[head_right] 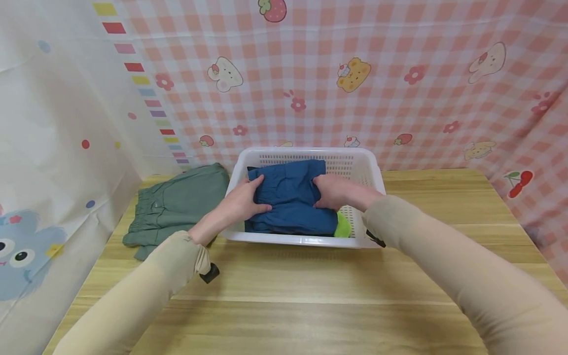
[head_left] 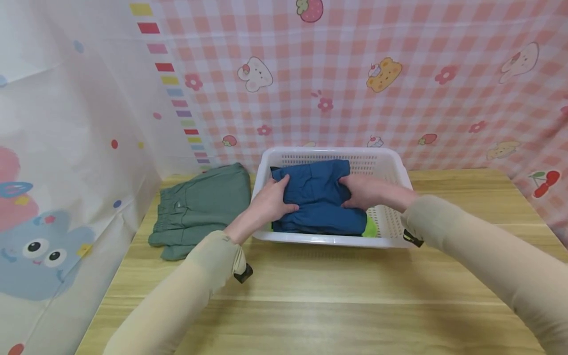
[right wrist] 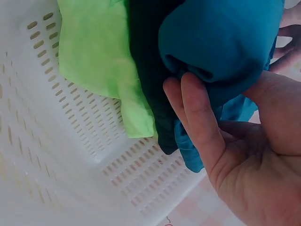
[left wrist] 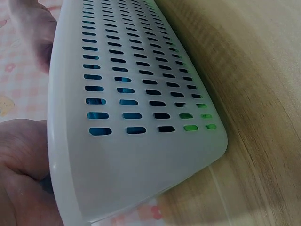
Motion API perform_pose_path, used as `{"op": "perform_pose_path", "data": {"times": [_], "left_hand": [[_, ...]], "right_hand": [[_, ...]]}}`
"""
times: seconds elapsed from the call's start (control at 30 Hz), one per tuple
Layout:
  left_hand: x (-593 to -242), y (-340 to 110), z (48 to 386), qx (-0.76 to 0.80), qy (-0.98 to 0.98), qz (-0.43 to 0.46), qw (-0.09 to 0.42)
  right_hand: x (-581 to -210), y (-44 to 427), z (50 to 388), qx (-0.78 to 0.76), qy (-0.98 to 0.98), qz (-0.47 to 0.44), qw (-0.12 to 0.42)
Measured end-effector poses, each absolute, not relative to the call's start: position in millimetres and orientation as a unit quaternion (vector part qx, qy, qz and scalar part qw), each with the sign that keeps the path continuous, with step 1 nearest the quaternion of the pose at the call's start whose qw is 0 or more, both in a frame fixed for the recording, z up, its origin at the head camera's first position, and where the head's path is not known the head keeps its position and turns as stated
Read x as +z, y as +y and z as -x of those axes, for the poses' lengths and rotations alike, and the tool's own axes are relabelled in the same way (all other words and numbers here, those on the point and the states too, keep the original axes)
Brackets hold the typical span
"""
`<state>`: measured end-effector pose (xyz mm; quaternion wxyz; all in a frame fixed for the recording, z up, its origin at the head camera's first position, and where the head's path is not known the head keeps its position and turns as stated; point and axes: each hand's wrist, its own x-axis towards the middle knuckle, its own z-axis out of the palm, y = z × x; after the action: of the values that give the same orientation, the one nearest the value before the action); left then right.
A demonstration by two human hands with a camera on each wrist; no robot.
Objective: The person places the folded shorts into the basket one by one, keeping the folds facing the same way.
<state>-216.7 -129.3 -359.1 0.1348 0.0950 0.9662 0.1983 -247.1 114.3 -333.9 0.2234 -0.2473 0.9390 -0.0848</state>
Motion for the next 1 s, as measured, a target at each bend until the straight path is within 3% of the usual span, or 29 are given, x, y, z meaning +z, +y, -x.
{"op": "perform_pose_path", "data": {"times": [1.0], "left_hand": [[-369, -124, 218, 0.172, 0.967, -0.108, 0.153]], "right_hand": [[-350, 112, 256, -0.064, 0.921, 0.264, 0.279]]}}
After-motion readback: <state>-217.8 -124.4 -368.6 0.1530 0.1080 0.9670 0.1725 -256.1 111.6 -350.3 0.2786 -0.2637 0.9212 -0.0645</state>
